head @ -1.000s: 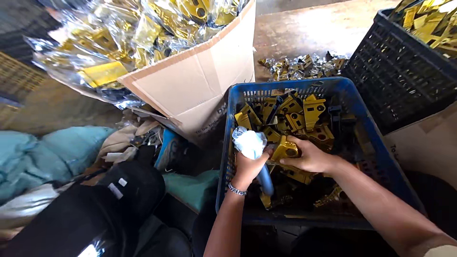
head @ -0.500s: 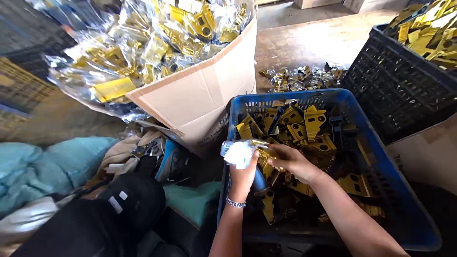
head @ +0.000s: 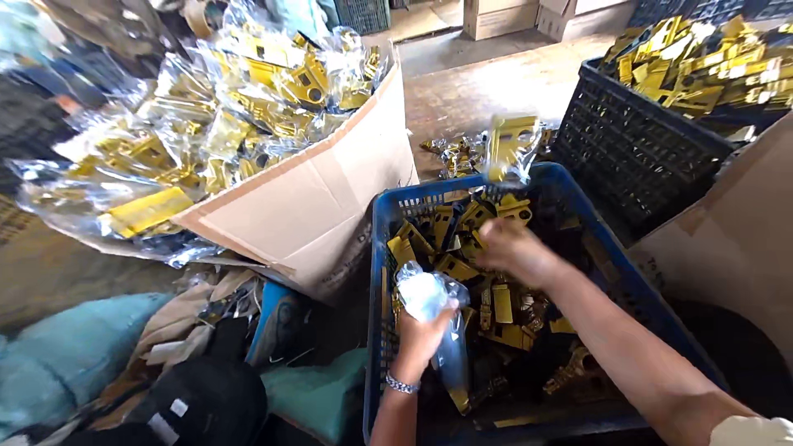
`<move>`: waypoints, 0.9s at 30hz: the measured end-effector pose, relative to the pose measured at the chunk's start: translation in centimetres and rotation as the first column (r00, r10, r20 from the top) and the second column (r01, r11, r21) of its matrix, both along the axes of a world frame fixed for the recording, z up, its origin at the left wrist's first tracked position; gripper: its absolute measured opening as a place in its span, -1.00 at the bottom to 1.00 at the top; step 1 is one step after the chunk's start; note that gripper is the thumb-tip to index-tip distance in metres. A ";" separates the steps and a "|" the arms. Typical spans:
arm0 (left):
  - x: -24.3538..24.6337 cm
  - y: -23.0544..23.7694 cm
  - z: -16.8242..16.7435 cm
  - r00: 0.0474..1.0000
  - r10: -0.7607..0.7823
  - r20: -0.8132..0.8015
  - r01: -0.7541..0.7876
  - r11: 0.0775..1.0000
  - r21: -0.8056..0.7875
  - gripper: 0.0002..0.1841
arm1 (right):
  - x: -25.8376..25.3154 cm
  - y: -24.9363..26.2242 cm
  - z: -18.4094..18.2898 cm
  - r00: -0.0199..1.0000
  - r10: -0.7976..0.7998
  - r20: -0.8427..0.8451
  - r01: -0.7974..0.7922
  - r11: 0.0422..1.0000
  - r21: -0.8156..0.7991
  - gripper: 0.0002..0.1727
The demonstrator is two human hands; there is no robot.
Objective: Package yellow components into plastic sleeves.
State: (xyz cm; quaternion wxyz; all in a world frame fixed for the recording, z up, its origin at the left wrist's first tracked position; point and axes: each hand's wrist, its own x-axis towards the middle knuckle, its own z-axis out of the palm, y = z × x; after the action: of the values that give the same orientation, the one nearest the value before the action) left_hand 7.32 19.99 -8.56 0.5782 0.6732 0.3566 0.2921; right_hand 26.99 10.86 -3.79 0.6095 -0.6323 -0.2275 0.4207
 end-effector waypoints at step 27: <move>-1.8 3.0 1.3 0.995 0.081 0.055 -0.077 0.995 -0.068 -0.65 | -4.9 -0.9 -1.6 0.996 0.085 0.009 -0.084 0.990 -0.110 -0.66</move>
State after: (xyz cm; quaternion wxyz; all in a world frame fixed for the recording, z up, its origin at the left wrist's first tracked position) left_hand 5.54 23.03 -7.22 0.5982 0.6303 0.3755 0.3223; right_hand 22.06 9.97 -5.36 0.5539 -0.6575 -0.2348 0.4536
